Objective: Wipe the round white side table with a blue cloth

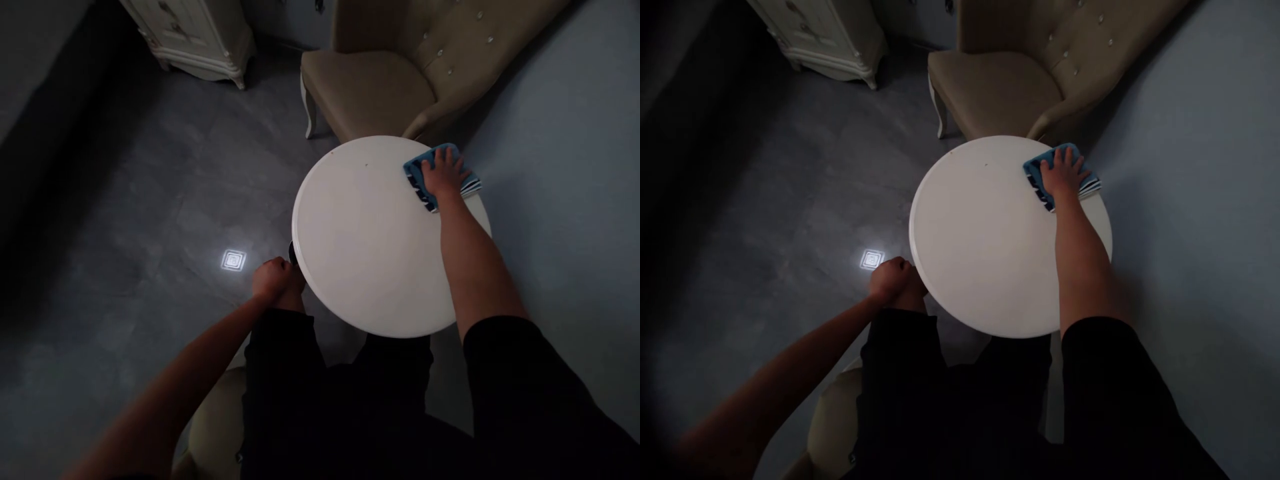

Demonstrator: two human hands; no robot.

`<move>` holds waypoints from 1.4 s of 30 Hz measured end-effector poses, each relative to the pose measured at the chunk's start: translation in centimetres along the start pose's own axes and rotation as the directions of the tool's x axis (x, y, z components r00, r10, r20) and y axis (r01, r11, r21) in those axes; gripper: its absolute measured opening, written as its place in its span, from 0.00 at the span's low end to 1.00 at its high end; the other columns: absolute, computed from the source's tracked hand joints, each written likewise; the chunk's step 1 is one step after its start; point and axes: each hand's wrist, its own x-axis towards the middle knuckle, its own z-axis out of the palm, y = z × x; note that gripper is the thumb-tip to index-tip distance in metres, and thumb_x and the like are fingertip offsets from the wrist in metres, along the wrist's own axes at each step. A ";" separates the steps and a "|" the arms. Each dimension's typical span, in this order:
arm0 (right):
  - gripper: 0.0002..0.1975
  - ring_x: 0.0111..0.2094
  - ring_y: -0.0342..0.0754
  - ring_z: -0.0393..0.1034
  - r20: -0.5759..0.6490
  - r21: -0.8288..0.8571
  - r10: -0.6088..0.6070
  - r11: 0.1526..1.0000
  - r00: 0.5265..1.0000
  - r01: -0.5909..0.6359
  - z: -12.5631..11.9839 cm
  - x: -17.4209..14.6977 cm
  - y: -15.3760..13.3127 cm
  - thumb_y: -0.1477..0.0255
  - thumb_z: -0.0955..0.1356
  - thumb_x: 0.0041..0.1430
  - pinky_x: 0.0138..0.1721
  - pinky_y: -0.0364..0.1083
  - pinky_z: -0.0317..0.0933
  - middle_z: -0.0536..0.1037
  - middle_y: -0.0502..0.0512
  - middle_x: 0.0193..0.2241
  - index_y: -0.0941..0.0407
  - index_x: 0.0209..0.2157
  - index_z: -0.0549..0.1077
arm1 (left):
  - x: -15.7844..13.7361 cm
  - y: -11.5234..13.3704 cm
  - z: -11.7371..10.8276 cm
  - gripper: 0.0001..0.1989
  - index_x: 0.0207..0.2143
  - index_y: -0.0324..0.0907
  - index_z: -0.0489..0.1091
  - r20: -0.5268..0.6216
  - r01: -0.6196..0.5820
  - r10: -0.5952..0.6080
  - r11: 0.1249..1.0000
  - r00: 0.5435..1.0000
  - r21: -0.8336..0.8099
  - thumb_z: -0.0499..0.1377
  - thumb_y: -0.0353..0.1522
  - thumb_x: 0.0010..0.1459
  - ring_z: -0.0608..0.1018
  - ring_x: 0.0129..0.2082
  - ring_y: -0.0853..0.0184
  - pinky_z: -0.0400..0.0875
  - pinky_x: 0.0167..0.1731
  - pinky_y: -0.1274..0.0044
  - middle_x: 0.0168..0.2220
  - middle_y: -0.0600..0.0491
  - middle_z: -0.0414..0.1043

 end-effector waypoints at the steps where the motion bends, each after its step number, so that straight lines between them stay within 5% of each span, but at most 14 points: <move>1: 0.44 0.81 0.74 0.39 0.000 -0.008 -0.008 1.000 1.000 0.008 -0.1 0.4 -0.2 0.55 0.38 0.84 0.70 0.79 0.49 0.40 0.93 0.80 0.78 0.81 0.43 | 0.1 0.1 0.0 0.23 0.49 0.43 0.85 0.003 0.003 -0.003 1.000 1.000 0.000 0.50 0.40 0.76 0.85 0.51 0.50 0.76 0.48 0.66 0.52 0.38 0.86; 3: 0.45 0.80 0.74 0.39 0.000 -0.017 -0.016 1.000 1.000 0.016 -0.2 0.0 -0.7 0.56 0.37 0.84 0.69 0.80 0.49 0.39 0.95 0.80 0.80 0.80 0.42 | 0.2 0.1 0.0 0.23 0.49 0.43 0.85 0.007 0.001 -0.001 1.000 1.000 -0.005 0.50 0.41 0.76 0.85 0.51 0.49 0.76 0.49 0.66 0.52 0.38 0.86; 7: 0.40 0.80 0.75 0.37 -0.013 0.039 -0.033 0.999 0.999 0.034 0.1 -5.3 -1.5 0.52 0.48 0.86 0.72 0.83 0.42 0.42 0.76 0.84 0.65 0.84 0.48 | 0.2 -0.1 0.4 0.24 0.50 0.42 0.85 0.003 -0.021 0.021 0.999 1.000 -0.026 0.50 0.41 0.76 0.85 0.52 0.47 0.77 0.49 0.64 0.52 0.36 0.85; 18: 0.41 0.84 0.78 0.32 0.007 0.075 -0.361 0.930 0.932 0.360 3.7 -35.6 -4.8 0.52 0.60 0.79 0.78 0.83 0.33 0.45 0.57 0.85 0.50 0.85 0.50 | -1.4 -0.7 0.7 0.23 0.52 0.41 0.85 -0.019 -0.051 0.050 0.996 0.999 -0.070 0.51 0.41 0.75 0.86 0.54 0.47 0.78 0.50 0.65 0.54 0.34 0.85; 22: 0.42 0.84 0.75 0.30 0.046 0.072 -0.437 0.898 0.898 0.434 4.1 -41.1 -5.5 0.51 0.63 0.78 0.80 0.82 0.32 0.45 0.51 0.85 0.44 0.85 0.49 | -1.4 -0.9 0.8 0.23 0.51 0.41 0.84 -0.013 -0.059 0.058 0.996 0.998 -0.071 0.51 0.41 0.75 0.86 0.53 0.47 0.77 0.49 0.65 0.54 0.34 0.85; 26: 0.40 0.84 0.75 0.32 0.050 0.081 -0.454 0.890 0.890 0.449 3.7 -37.2 -5.0 0.51 0.63 0.78 0.79 0.81 0.32 0.47 0.53 0.85 0.46 0.84 0.54 | -1.3 -1.0 0.7 0.24 0.51 0.41 0.85 -0.021 -0.066 0.065 0.996 0.998 -0.064 0.51 0.41 0.75 0.86 0.53 0.47 0.77 0.49 0.64 0.53 0.35 0.85; 36: 0.39 0.82 0.77 0.39 -0.002 0.019 -0.135 0.991 0.991 0.135 0.4 -6.3 -2.8 0.52 0.53 0.84 0.74 0.84 0.42 0.43 0.69 0.85 0.57 0.84 0.50 | 0.2 -1.3 0.9 0.24 0.49 0.43 0.85 -0.019 -0.030 0.029 0.998 0.999 -0.046 0.50 0.42 0.75 0.86 0.51 0.48 0.77 0.48 0.65 0.52 0.37 0.86; 39: 0.41 0.82 0.76 0.39 0.013 -0.018 -0.048 0.999 0.999 0.048 -0.7 -0.2 -2.5 0.53 0.47 0.86 0.70 0.80 0.49 0.40 0.84 0.82 0.68 0.83 0.45 | 0.6 -1.6 0.8 0.24 0.48 0.43 0.85 -0.028 -0.016 0.015 0.999 1.000 -0.041 0.50 0.42 0.75 0.86 0.51 0.49 0.77 0.48 0.66 0.51 0.38 0.86; 42: 0.41 0.82 0.72 0.39 0.016 -0.006 0.022 1.000 1.000 -0.022 -1.2 2.5 -2.5 0.54 0.45 0.87 0.69 0.77 0.51 0.39 0.89 0.81 0.71 0.83 0.43 | 0.7 -1.7 0.6 0.23 0.48 0.43 0.85 -0.030 -0.002 0.001 0.999 1.000 -0.034 0.51 0.41 0.75 0.86 0.50 0.50 0.77 0.48 0.67 0.50 0.39 0.87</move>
